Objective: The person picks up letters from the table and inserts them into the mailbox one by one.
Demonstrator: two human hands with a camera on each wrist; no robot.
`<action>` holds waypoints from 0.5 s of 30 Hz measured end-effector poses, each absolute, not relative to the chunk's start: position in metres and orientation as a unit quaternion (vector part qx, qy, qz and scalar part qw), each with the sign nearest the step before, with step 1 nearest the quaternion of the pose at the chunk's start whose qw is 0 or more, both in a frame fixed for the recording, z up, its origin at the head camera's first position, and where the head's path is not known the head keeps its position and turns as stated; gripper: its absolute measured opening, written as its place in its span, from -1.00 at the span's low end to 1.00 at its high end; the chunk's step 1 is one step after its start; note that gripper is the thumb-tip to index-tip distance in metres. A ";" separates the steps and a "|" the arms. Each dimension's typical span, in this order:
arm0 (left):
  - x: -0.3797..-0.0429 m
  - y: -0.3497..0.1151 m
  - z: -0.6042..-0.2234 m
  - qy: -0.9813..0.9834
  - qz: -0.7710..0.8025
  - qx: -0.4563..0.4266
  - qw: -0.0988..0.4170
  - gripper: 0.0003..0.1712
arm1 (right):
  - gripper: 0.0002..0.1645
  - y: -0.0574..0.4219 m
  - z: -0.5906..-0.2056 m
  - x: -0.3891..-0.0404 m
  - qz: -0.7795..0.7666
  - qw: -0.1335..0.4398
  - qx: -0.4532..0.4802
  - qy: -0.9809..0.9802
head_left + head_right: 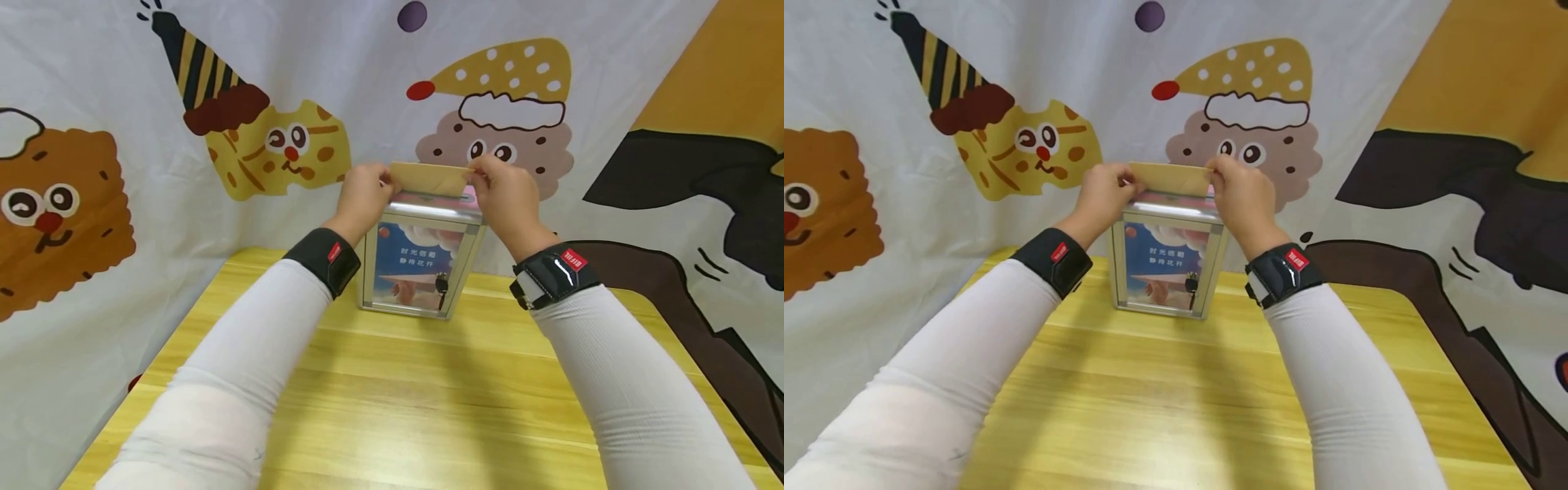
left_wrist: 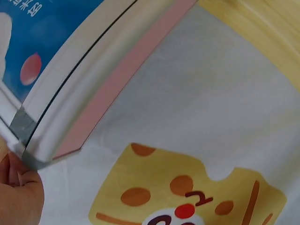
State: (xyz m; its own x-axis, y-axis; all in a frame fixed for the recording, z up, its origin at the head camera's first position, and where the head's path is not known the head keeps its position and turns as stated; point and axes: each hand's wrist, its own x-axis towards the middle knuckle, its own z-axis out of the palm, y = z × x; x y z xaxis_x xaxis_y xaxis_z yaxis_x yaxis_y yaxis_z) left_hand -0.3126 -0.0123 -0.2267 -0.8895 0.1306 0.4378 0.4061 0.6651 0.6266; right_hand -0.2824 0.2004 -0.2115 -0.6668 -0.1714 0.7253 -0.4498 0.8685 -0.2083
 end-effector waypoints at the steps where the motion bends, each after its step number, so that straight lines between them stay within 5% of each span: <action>1: -0.311 -0.014 -0.225 -0.894 -0.383 -0.151 0.177 -0.82 | -0.86 0.200 -0.213 -0.283 0.189 0.370 0.174 -0.893; 15: -0.296 -0.020 -0.200 -0.903 -0.306 -0.206 0.219 -0.74 | -0.88 0.198 -0.225 -0.293 0.202 0.382 0.178 -0.884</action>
State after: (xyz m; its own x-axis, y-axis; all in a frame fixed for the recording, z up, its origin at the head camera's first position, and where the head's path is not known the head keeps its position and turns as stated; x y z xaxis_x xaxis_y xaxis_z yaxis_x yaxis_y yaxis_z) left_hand -0.2956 -0.0201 -0.2002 -0.8195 0.2376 0.5216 0.5059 0.7276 0.4634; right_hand -0.2932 0.1977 -0.2248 -0.6439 -0.1607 0.7481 -0.4702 0.8544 -0.2212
